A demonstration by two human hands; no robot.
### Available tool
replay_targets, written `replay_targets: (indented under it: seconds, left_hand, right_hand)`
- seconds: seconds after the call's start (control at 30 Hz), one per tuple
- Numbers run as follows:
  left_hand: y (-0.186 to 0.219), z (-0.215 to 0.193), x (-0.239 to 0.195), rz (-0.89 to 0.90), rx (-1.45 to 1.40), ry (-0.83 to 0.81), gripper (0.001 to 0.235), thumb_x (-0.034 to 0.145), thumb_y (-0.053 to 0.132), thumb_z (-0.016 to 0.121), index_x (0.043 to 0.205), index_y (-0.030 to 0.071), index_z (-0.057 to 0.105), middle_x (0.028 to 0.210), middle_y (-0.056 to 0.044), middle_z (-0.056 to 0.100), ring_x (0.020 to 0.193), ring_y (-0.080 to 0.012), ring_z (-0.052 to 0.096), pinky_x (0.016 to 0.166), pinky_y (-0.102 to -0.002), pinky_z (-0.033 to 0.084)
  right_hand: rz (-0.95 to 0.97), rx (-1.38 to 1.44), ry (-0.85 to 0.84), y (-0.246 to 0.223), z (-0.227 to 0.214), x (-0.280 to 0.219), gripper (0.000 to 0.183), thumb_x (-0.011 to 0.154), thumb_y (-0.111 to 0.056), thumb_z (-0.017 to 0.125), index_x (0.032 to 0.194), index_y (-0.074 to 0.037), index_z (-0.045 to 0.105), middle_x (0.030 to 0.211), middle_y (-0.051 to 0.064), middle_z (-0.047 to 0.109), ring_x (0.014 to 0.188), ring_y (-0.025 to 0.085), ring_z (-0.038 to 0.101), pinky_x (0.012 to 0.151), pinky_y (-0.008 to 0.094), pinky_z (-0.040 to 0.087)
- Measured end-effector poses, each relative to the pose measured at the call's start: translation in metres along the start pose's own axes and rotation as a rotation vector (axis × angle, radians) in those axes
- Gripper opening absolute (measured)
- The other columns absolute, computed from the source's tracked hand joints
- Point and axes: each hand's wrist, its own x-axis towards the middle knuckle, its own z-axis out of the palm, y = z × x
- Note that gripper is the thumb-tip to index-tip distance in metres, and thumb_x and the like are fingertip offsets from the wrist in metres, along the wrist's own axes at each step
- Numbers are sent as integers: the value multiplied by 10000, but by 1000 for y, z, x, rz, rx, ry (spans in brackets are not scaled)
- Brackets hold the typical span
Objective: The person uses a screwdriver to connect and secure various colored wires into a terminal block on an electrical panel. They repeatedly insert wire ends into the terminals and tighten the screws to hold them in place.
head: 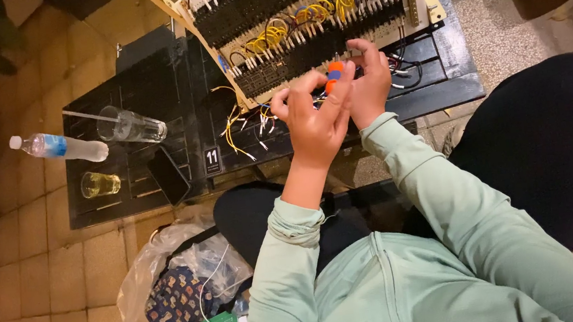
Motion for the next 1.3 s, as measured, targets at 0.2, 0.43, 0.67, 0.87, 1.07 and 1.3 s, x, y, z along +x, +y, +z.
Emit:
replay_targets:
  seconds: [0.2, 0.43, 0.67, 0.87, 1.07, 1.3]
  left_hand:
    - [8, -10, 13, 54, -60, 30, 378, 1063, 119, 572, 1435, 167, 625, 1365, -49, 618, 1230, -169, 635, 1189, -466, 214]
    - [-2, 0, -3, -16, -1, -7, 383, 1014, 199, 662, 1379, 313, 675, 1288, -5, 609, 1165, -181, 637, 1135, -497, 263]
    - [2, -13, 13, 58, -62, -21, 379, 1019, 165, 631, 1397, 176, 645, 1361, -34, 655, 1215, -149, 664, 1220, -503, 194]
    - [-3, -8, 6, 47, -48, -40, 370, 1005, 157, 655, 1369, 225, 673, 1273, 10, 666, 1168, -139, 664, 1220, -490, 211]
    - [-11, -24, 24, 106, -165, -183, 434, 1031, 67, 596, 1456, 155, 598, 1316, -25, 668, 1223, -153, 660, 1256, -501, 148]
    - [-15, -50, 43, 173, -127, -542, 419, 1089, -17, 521, 1487, 114, 539, 1391, -50, 669, 1289, -228, 699, 1255, -621, 107]
  right_hand:
    - [-83, -104, 10, -4, 0, 3, 406, 855, -71, 818, 1217, -194, 680, 780, -2, 691, 855, 247, 641, 864, 349, 514]
    - [-75, -107, 11, 0, 0, 1, 445, 834, -73, 843, 1210, -237, 672, 772, -35, 733, 850, 202, 606, 848, 303, 501]
    - [-96, -107, 23, 5, 2, 2, 379, 859, -117, 843, 1187, -220, 685, 771, -5, 722, 856, 231, 629, 862, 331, 516]
    - [-68, -79, 22, -16, -3, 3, 379, 872, -55, 806, 1188, -218, 675, 780, -14, 670, 836, 237, 645, 858, 347, 529]
    - [-187, -289, -85, -25, -13, 14, 233, 972, -122, 729, 1187, -167, 651, 776, 36, 710, 792, 298, 628, 758, 429, 546]
    - [64, -413, -414, -44, -74, 73, 65, 916, -42, 725, 958, -92, 723, 881, 58, 757, 761, 191, 698, 670, 351, 558]
